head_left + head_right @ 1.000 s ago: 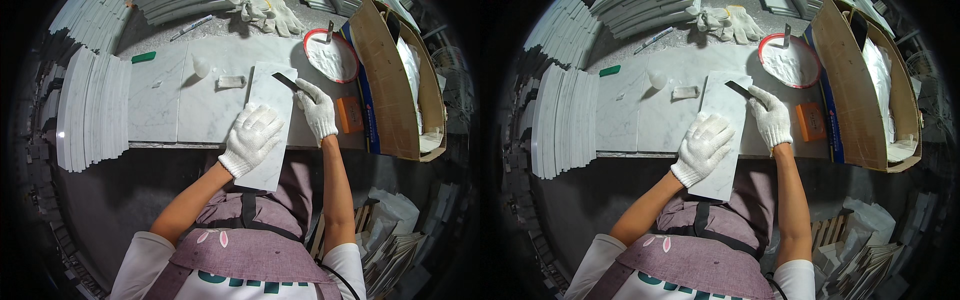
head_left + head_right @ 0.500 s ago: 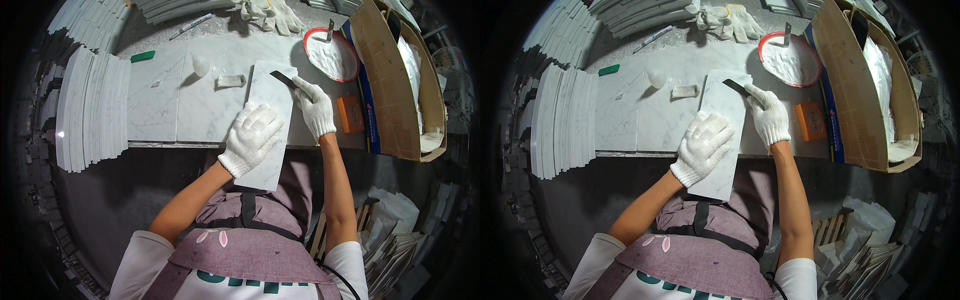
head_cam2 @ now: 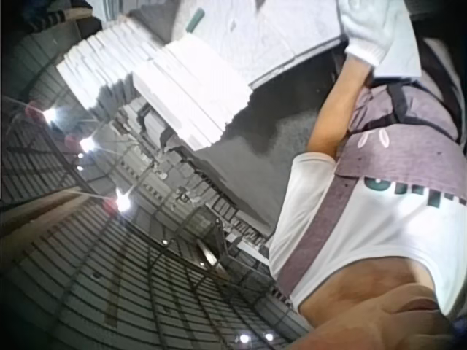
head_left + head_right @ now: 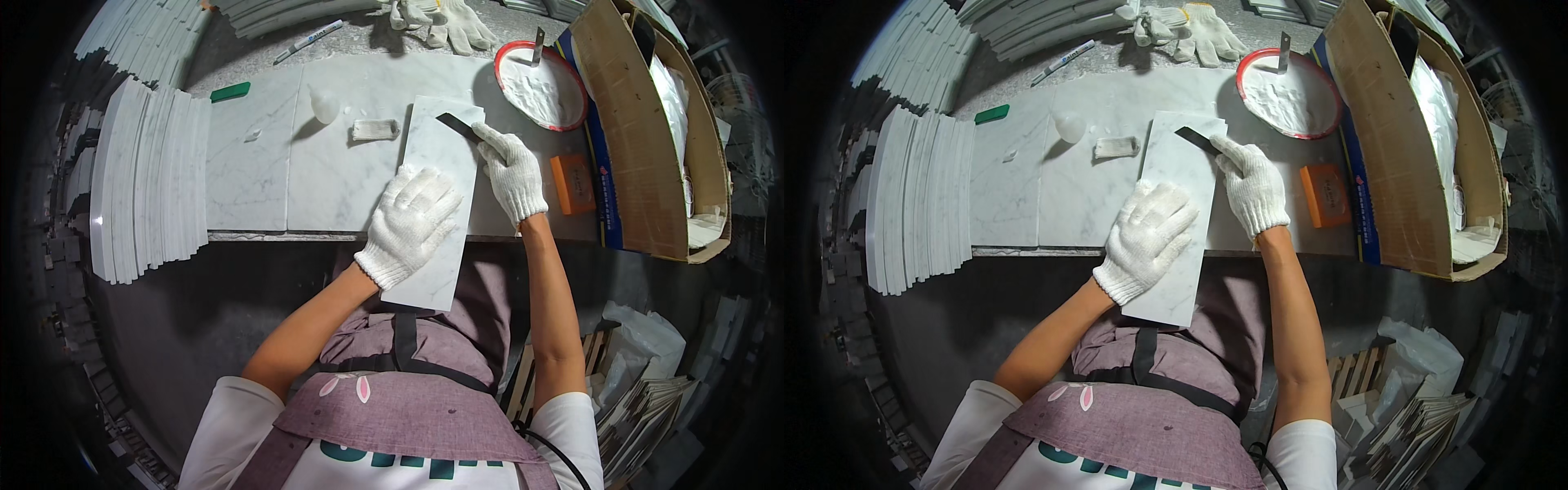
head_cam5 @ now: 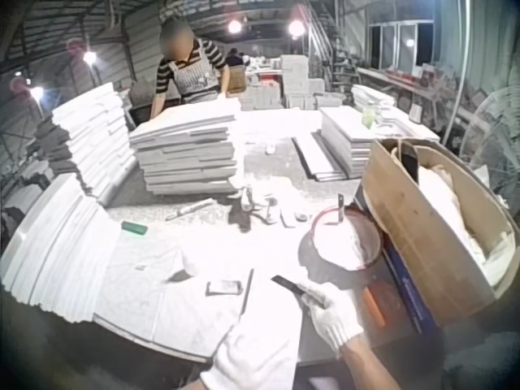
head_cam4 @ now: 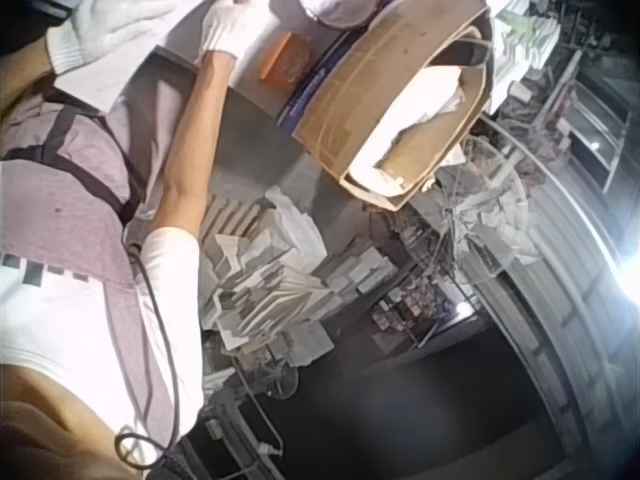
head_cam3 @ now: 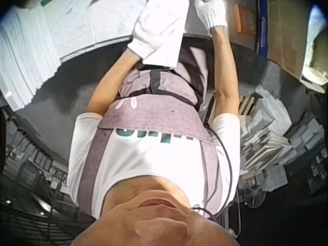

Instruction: The person scrapes the edges of rectangular white tiles with a metal scraper, repeatedly flipping each tile to work on different sides. The person places finished tiles into a stack on the table.

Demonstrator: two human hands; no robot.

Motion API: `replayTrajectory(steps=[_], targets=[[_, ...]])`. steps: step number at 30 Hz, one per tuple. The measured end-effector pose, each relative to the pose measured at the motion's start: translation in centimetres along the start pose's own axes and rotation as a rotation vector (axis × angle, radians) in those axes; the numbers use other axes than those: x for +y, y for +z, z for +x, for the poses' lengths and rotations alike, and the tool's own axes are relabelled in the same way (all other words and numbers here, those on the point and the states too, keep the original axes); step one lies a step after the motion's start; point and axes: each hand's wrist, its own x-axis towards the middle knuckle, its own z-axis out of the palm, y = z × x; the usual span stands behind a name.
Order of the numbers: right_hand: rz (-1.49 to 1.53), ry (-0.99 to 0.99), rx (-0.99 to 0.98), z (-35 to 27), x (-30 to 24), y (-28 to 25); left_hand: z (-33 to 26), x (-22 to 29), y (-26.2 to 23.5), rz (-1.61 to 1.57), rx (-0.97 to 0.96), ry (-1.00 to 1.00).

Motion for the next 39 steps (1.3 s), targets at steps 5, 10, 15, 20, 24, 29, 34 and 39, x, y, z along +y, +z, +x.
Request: replayTrajectory(steps=[5, 10, 15, 20, 24, 29, 34, 39], targets=[[-0.002, -0.013, -0.028, -0.1, 0.0, -0.1, 0.1, 0.0, -0.1, -0.006, -0.009, 0.002], [0.004, -0.036, -0.057, -0.1, -0.1, -0.5, 0.0, -0.1, 0.1, -0.004, -0.009, 0.004], [0.022, -0.046, -0.090, 0.0, -0.3, -0.8, 0.0, 0.0, 0.0, 0.001, -0.020, 0.001], [0.014, -0.032, -0.135, 0.0, -1.1, -1.3, -0.1, -0.1, -0.1, -0.012, -0.030, -0.007], [0.028, -0.072, -0.169, -0.1, -0.4, -1.5, 0.0, 0.0, 0.0, 0.008, -0.013, 0.009], [0.065, 0.028, -0.253, -0.9, -1.3, -2.1, 0.0, -0.1, 0.2, -0.028, 0.004, 0.003], [0.679, 0.331, -0.024, -2.9, -2.3, -3.5, 0.0, 0.0, -0.1, -0.044, 0.007, -0.019], [1.033, 0.289, 0.113, -8.2, -0.2, -4.4, 1.4, -0.3, -0.8, -0.238, -0.014, -0.066]])
